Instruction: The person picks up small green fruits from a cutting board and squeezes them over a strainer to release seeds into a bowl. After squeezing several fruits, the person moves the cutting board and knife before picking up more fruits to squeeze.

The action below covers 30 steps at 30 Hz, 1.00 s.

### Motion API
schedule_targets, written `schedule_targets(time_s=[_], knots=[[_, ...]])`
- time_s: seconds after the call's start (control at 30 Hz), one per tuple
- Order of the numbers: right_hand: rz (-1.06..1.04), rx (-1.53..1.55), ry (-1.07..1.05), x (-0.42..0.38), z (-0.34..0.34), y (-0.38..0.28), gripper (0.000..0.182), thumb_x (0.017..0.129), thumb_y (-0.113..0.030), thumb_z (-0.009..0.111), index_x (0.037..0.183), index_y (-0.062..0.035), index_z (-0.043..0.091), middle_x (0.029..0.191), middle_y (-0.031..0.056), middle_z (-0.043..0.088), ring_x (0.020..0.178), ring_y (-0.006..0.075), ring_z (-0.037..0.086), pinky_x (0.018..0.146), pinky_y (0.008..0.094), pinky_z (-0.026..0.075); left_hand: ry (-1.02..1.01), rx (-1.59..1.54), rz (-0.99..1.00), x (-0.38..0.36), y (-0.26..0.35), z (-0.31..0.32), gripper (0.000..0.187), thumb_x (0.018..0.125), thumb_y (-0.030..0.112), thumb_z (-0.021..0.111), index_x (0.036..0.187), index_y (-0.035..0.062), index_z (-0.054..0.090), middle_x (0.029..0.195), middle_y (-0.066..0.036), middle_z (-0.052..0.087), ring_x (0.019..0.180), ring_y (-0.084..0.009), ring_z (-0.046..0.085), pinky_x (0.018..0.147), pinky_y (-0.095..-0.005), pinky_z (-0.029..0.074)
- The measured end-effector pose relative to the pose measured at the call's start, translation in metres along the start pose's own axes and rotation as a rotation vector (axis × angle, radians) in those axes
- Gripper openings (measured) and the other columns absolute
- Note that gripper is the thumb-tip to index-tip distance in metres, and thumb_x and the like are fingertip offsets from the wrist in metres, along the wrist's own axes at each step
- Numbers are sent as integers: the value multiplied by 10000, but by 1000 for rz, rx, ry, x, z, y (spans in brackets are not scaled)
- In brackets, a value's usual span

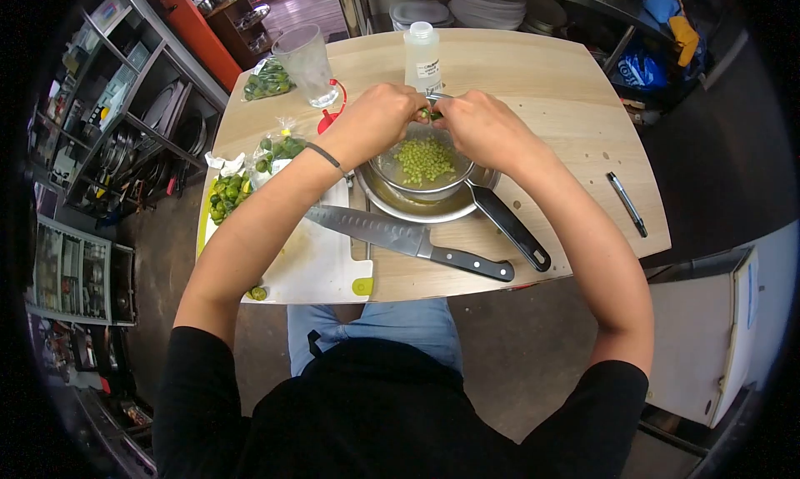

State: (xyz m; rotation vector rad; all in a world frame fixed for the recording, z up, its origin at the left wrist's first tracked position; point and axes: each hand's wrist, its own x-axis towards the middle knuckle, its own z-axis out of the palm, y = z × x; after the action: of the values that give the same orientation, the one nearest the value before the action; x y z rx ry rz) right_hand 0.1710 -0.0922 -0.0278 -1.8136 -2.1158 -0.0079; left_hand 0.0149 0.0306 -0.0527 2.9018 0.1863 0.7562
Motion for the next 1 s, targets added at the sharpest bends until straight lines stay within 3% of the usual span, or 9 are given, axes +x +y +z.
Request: schedule_targets(time_s=[0.17,0.27,0.37,0.77,1.0], knots=[[11,-35,-27,1,-6,-5,96,848,-34,596,899,38,635,746,258,626,742,426,624,692,486,492,82,19,39,2,5,-2,239,697,-57,572,905,-7,680,852,-177,672,829,-362,642,760,-431,526],[7,-42,4,1,-8,-8,101,869,-64,605,890,31,632,734,250,621,720,427,616,664,483,483,87,29,11,2,8,-6,164,683,-52,630,833,5,666,868,-169,685,879,-341,656,803,-421,534],[5,1,69,1,-5,-8,109,883,-87,609,884,19,633,723,242,615,704,429,607,646,482,473,148,10,36,1,6,-6,270,693,-57,556,920,0,692,854,-173,673,817,-359,638,751,-436,523],[-31,45,116,1,-10,-11,97,847,-67,616,905,3,652,703,237,626,701,415,627,652,481,503,177,6,39,0,10,-13,218,681,-48,579,868,-2,681,815,-166,662,800,-350,638,736,-433,521],[49,210,203,3,-14,-14,93,878,-85,593,865,2,623,719,243,626,712,421,626,664,483,495,333,-61,-11,1,14,-23,153,770,-2,608,901,16,686,851,-167,673,825,-353,641,752,-427,518]])
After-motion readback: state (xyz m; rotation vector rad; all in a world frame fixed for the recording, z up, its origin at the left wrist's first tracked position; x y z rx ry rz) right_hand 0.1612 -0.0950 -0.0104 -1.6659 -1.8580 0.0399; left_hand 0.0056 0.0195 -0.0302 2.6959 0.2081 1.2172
